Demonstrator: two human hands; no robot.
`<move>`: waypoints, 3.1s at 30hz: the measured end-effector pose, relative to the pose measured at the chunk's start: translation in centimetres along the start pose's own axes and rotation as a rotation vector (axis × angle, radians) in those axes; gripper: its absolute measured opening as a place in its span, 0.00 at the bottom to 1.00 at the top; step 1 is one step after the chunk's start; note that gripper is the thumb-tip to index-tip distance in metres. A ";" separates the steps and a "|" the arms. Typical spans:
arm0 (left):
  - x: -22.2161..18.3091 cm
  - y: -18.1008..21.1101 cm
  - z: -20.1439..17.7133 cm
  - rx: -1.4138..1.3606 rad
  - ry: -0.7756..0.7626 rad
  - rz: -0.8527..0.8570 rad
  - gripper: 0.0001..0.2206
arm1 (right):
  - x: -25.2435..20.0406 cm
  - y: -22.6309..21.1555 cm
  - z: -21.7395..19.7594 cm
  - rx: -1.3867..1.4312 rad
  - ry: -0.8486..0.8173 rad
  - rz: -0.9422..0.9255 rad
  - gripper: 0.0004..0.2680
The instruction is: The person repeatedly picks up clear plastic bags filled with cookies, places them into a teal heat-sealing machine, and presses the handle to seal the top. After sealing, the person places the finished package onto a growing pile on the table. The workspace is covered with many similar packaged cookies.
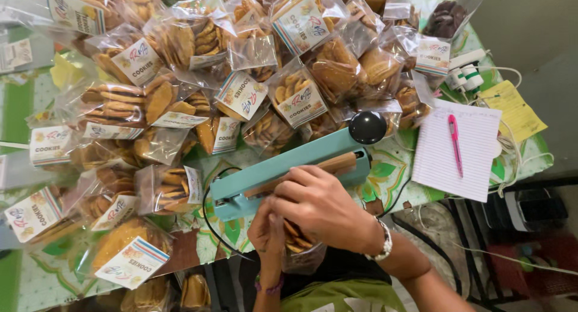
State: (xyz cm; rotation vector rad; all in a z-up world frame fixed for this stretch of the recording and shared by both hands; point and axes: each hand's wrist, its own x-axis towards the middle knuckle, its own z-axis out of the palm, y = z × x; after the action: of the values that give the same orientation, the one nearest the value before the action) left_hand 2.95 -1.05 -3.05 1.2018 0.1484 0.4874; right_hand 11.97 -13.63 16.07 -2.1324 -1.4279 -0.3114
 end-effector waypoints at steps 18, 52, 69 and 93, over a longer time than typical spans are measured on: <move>0.9 0.5 0.6 -0.084 -0.023 0.004 0.11 | -11.0 2.6 11.4 1.032 0.675 0.567 0.13; 1.8 1.4 -1.6 -0.098 -0.256 0.199 0.09 | -11.2 5.8 11.6 1.111 0.457 0.277 0.08; 6.7 16.7 4.6 0.829 -0.735 0.569 0.20 | -14.5 6.7 13.7 0.888 0.610 0.621 0.09; 6.4 12.7 0.3 0.519 -0.326 0.220 0.14 | -12.4 7.7 9.5 1.207 0.326 0.419 0.08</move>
State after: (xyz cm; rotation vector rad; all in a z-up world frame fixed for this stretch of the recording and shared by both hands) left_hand 5.13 4.96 9.60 1.8018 -0.1498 0.4497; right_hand 12.89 -20.21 -0.03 -1.2144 -0.6278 0.3029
